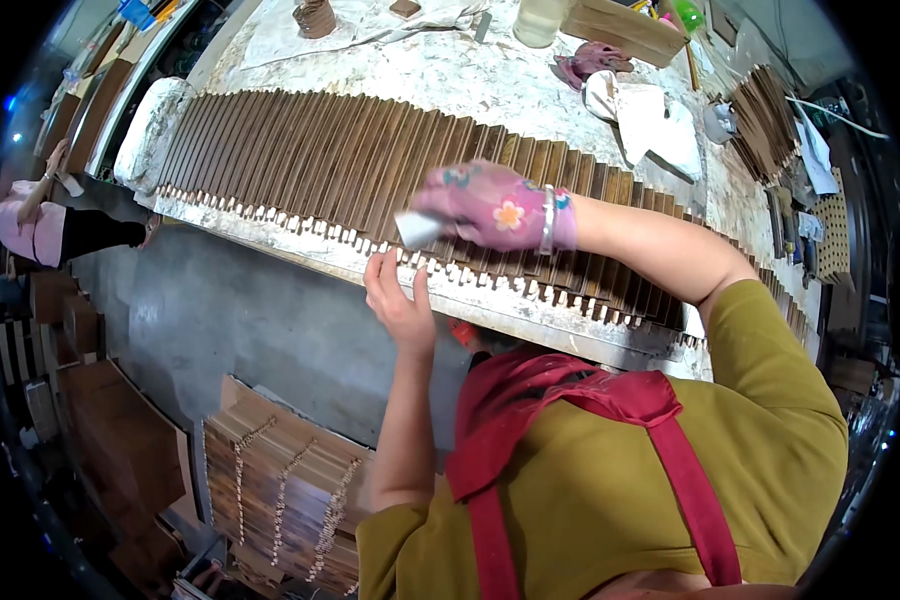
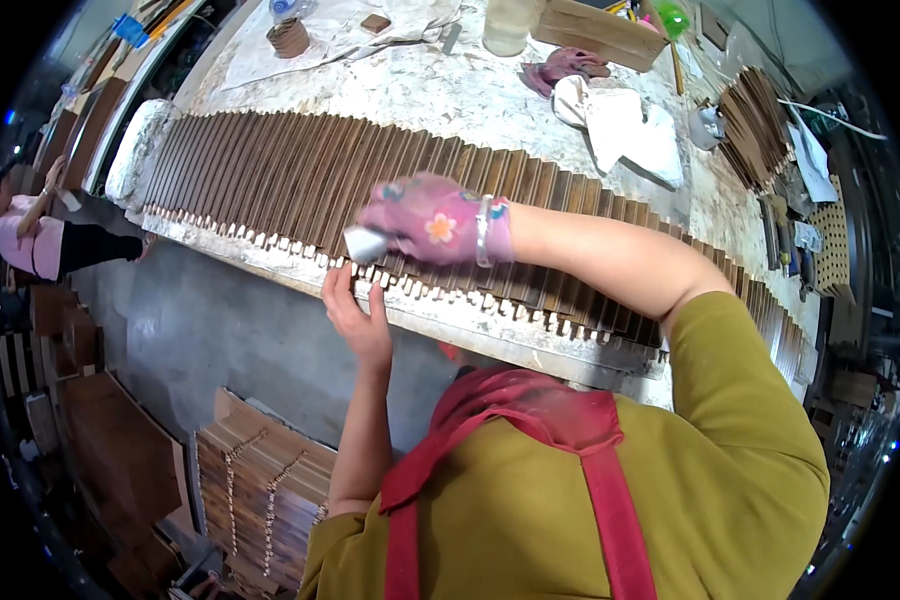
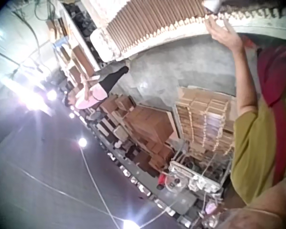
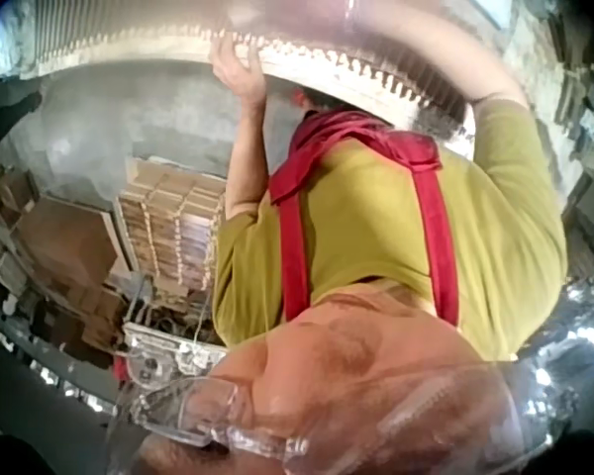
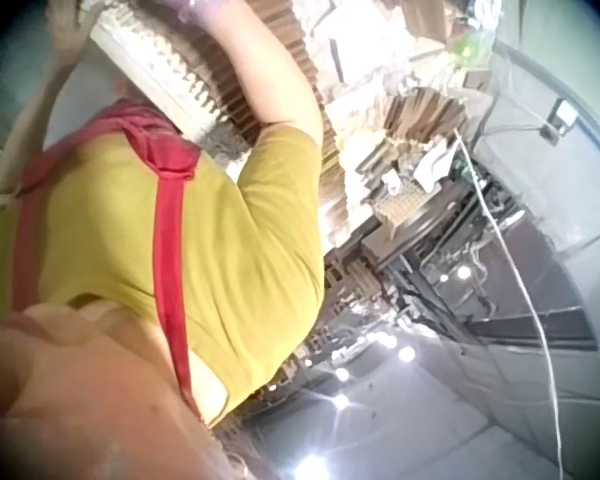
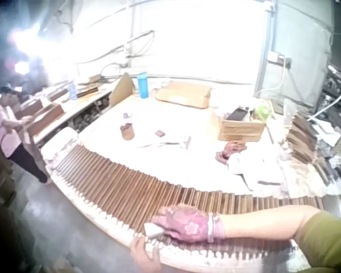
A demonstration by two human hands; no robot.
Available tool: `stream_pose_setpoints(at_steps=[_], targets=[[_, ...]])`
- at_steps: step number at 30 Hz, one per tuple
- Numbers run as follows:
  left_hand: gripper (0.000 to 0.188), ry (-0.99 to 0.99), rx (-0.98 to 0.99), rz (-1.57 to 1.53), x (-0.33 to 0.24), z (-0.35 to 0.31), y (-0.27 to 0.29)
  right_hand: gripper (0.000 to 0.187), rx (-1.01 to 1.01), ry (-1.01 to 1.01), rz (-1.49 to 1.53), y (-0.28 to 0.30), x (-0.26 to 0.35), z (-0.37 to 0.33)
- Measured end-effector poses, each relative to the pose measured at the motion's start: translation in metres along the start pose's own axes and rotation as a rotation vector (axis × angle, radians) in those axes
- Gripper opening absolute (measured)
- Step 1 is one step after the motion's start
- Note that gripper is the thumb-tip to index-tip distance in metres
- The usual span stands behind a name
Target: The person applies adhesive from a bottle to the ends of wood slats and then wipes the slats with a block.
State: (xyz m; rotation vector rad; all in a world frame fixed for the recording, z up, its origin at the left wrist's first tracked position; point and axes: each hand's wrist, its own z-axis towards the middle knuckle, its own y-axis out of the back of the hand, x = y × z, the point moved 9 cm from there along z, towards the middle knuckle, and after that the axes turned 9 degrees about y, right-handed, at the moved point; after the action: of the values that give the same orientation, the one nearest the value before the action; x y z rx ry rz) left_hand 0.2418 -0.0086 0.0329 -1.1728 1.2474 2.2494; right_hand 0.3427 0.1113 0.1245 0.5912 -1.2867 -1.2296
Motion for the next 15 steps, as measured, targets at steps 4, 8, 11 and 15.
stream_pose_setpoints(at_steps=[4,8,11,15], targets=[[0.046,0.009,0.017,0.033,-0.004,0.001,0.001,0.041,-0.016,0.029,0.003,-0.003,-0.002,0.002],[0.047,0.023,0.048,0.054,-0.001,0.002,0.004,0.038,0.128,0.225,0.006,-0.007,0.009,-0.02],[0.049,0.026,-0.052,0.008,-0.012,-0.006,0.014,0.032,-0.139,-0.354,-0.112,0.053,-0.09,-0.025],[0.046,-0.006,0.114,0.015,-0.021,-0.023,-0.011,0.024,-0.027,-0.286,-0.239,0.029,-0.099,-0.039]])
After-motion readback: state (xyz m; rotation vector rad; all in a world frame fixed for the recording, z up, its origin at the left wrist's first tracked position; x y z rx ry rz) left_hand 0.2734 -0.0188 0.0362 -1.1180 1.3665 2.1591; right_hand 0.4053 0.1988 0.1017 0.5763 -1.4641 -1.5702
